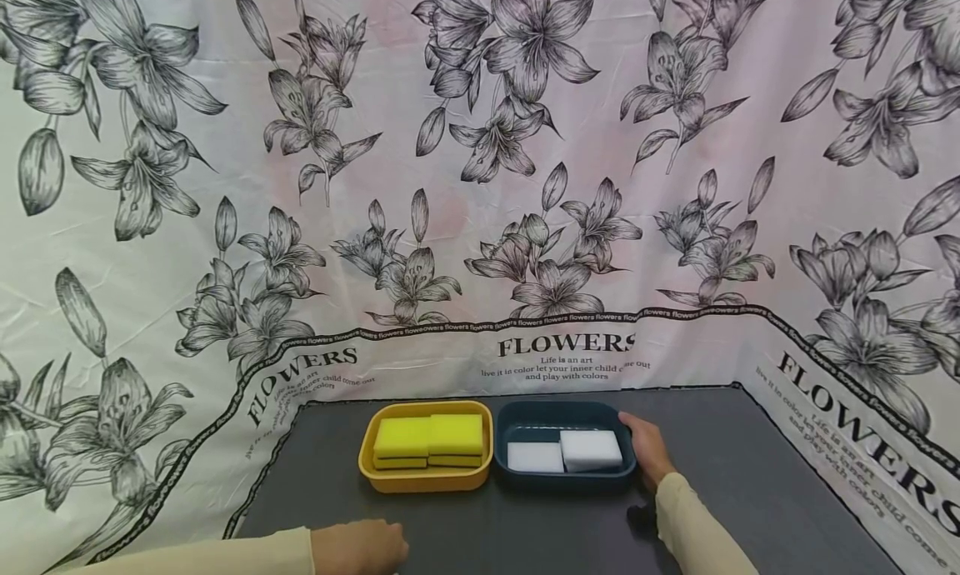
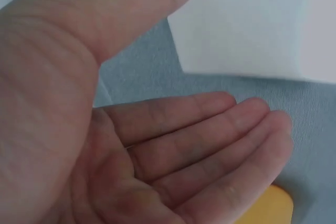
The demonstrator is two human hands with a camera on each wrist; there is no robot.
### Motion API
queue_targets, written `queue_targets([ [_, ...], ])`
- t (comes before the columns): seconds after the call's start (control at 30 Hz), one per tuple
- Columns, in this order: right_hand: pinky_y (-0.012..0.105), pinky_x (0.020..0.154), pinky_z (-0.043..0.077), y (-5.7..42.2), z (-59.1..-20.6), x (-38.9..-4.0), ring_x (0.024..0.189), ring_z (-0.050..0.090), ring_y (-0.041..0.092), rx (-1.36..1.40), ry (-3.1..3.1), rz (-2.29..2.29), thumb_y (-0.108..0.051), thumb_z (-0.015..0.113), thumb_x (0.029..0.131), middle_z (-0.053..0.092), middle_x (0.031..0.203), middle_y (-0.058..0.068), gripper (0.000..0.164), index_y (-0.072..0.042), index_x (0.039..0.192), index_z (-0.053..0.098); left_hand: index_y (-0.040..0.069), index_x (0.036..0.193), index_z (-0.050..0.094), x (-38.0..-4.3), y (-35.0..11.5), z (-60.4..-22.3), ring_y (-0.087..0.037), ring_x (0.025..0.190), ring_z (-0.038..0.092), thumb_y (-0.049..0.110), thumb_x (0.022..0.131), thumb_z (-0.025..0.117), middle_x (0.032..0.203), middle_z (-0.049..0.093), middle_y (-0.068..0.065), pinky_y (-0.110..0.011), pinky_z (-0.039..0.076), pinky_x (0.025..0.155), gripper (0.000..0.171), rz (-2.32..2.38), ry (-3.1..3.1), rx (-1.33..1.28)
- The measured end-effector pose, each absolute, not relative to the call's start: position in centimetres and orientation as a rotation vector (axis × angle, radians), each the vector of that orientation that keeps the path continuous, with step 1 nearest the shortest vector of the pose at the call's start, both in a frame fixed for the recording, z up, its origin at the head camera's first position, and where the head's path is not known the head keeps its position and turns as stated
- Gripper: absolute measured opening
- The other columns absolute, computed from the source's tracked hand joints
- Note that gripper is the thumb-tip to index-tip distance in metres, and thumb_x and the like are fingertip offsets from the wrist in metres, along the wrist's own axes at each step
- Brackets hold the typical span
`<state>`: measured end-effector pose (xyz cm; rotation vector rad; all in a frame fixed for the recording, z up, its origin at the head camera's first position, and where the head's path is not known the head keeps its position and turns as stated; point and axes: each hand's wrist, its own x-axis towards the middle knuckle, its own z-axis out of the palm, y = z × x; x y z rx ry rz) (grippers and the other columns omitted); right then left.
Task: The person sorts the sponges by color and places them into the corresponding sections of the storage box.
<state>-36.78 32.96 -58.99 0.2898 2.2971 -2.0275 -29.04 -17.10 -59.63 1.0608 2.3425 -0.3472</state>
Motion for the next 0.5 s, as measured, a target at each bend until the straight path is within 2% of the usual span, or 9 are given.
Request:
queue_targets([
  [0.1,0.062,0.134,0.018,33.0,-59.0,-36.8,0.163,0.027,0.047,0.299,2.292,-2.032,-0.043,0.037,0.119,0.022,0.176,0.032,0.074,0.01,0.168,0.025,0.032,0.114,0.078,-30.8,-18.1,-63.7,-0.003,0.077,0.063,0.043,0.102,0.078,0.101,0.07,0.013,-0.029,0.059,0.069,0.016,-0.277,2.327,1.083],
  [0.17,0.062,0.134,0.018,32.9,-59.0,-36.9,0.163,0.027,0.047,0.301,2.293,-2.029,-0.043,0.037,0.119,0.022,0.176,0.033,0.074,0.011,0.168,0.025,0.034,0.113,0.078,-31.1,-18.2,-64.9,-0.003,0.078,0.064,0.045,0.103,0.076,0.102,0.07,0.015,-0.03,0.06,0.07,0.016,-0.229,2.308,1.057],
  [0.37,0.062,0.134,0.018,33.0,-59.0,-36.9,0.161,0.028,0.047,0.302,2.297,-2.032,-0.044,0.038,0.119,0.024,0.176,0.033,0.074,0.011,0.168,0.025,0.035,0.114,0.079,-30.1,-17.1,-65.2,-0.008,0.081,0.067,0.049,0.102,0.075,0.101,0.07,0.014,-0.037,0.063,0.077,0.018,-0.241,2.292,0.876],
  [0.5,0.063,0.134,0.017,33.0,-59.0,-36.9,0.164,0.025,0.048,0.296,2.315,-2.007,-0.045,0.037,0.119,0.022,0.177,0.032,0.075,0.01,0.168,0.025,0.036,0.111,0.079,-29.5,-16.3,-64.9,-0.01,0.081,0.068,0.05,0.101,0.076,0.099,0.071,0.014,-0.04,0.064,0.079,0.018,-0.298,2.287,0.784],
])
